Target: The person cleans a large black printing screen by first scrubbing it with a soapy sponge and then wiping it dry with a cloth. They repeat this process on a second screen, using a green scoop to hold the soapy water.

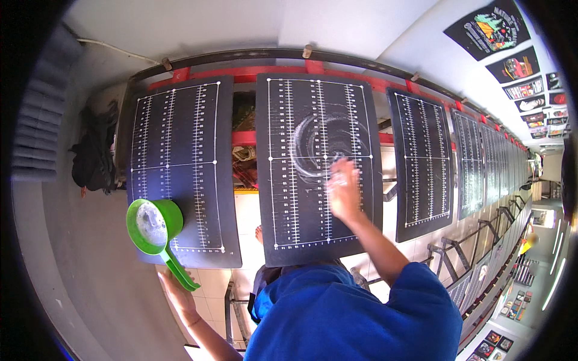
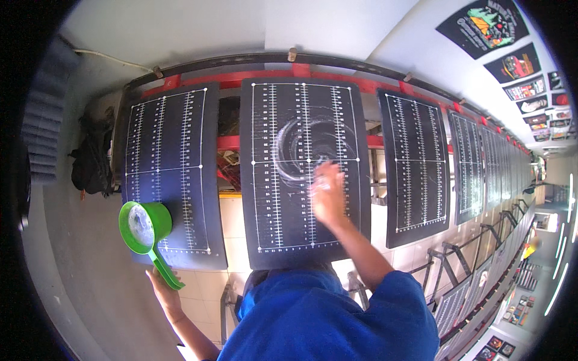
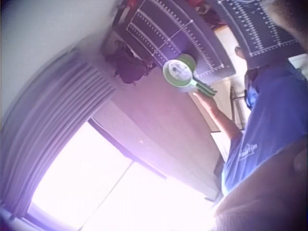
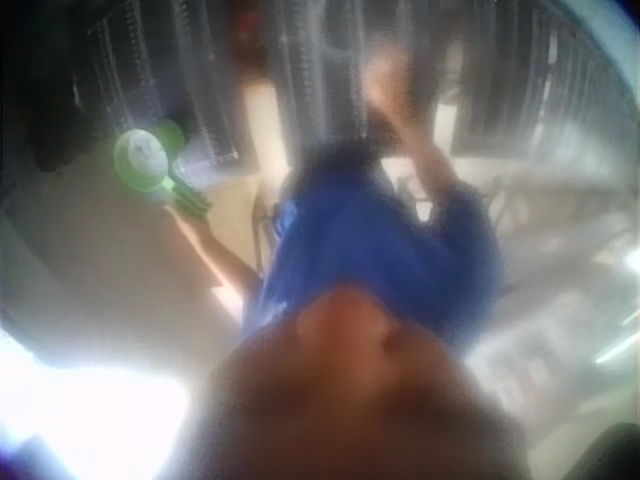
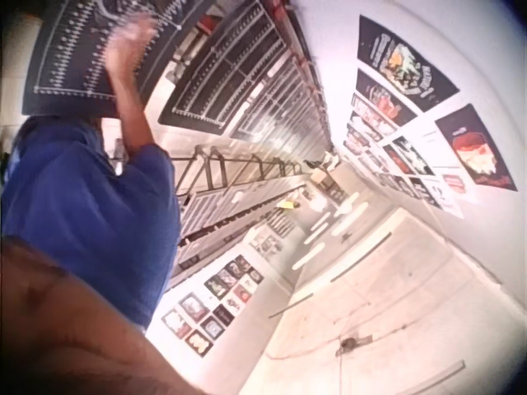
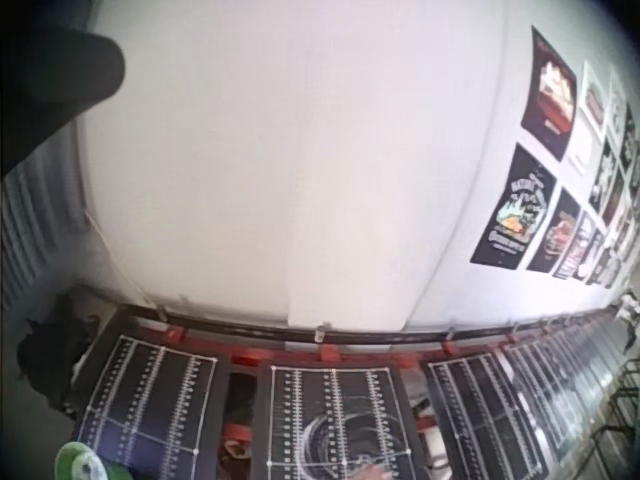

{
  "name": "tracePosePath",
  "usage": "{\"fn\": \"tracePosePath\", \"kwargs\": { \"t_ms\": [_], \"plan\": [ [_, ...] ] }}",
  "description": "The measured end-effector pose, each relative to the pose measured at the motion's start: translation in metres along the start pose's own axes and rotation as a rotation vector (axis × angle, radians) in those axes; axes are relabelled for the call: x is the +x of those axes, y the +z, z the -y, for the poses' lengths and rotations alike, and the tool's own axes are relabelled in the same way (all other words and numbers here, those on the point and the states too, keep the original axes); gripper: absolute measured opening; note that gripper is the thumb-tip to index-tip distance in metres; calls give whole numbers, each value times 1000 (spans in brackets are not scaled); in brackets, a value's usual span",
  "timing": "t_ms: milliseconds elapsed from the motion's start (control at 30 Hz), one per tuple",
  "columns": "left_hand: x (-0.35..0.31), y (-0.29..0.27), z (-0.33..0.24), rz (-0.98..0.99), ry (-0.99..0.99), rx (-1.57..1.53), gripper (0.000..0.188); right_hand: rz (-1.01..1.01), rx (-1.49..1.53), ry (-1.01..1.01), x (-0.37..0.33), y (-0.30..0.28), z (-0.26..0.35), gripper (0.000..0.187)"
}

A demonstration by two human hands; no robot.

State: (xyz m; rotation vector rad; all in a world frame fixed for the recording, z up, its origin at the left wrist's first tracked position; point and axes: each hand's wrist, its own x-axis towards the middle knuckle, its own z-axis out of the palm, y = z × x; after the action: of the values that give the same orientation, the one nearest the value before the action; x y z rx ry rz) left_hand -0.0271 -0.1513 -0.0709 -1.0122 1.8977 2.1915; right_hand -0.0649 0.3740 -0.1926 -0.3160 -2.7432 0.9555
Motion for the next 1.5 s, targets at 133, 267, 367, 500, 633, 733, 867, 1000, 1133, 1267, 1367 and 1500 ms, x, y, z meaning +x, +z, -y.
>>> {"fn": "tracePosePath", "kwargs": {
  "t_ms": [133, 267, 367, 500, 633, 733, 867, 1000, 1133, 1267, 1367, 1500],
  "plan": [
    [-43, -33, 38, -256, -62, 222, 62, -276, -657, 54, 126, -17, -64, 62],
    [-62, -64, 101, -127, -302, 439, 56, -159, -473, 5, 248, 37, -1, 70],
    [-58, -27, 96, -99, -186, 494, 51, 7, -383, -173, 217, 79, 55, 72],
    [-51, -28, 110, -59, -162, 490, 50, 274, -296, -365, 61, 64, 87, 66],
    [-80, -77, 181, -142, -313, 395, 35, 215, 484, 250, 10, 13, 19, 61],
    [-108, -89, 202, -158, -445, 475, 29, -125, -520, -68, 87, -11, -45, 57],
    [-68, -79, 188, -173, -321, 483, 30, -188, -332, -87, 229, 13, 7, 64],
    [7, -40, 133, -371, -29, 416, 54, 35, -520, -292, 232, 80, 93, 58],
    [53, -24, 133, -530, 19, 256, 69, 271, -291, -356, 71, 79, 138, 63],
    [85, 26, 122, -624, 132, 167, 74, 329, -227, -354, 26, 81, 139, 61],
    [85, 49, 124, -705, 250, 271, 77, 98, -208, -358, 118, 100, 141, 56],
    [96, 48, 127, -752, 263, 358, 71, -206, -232, -305, 272, 129, 104, 54]
  ]
}}
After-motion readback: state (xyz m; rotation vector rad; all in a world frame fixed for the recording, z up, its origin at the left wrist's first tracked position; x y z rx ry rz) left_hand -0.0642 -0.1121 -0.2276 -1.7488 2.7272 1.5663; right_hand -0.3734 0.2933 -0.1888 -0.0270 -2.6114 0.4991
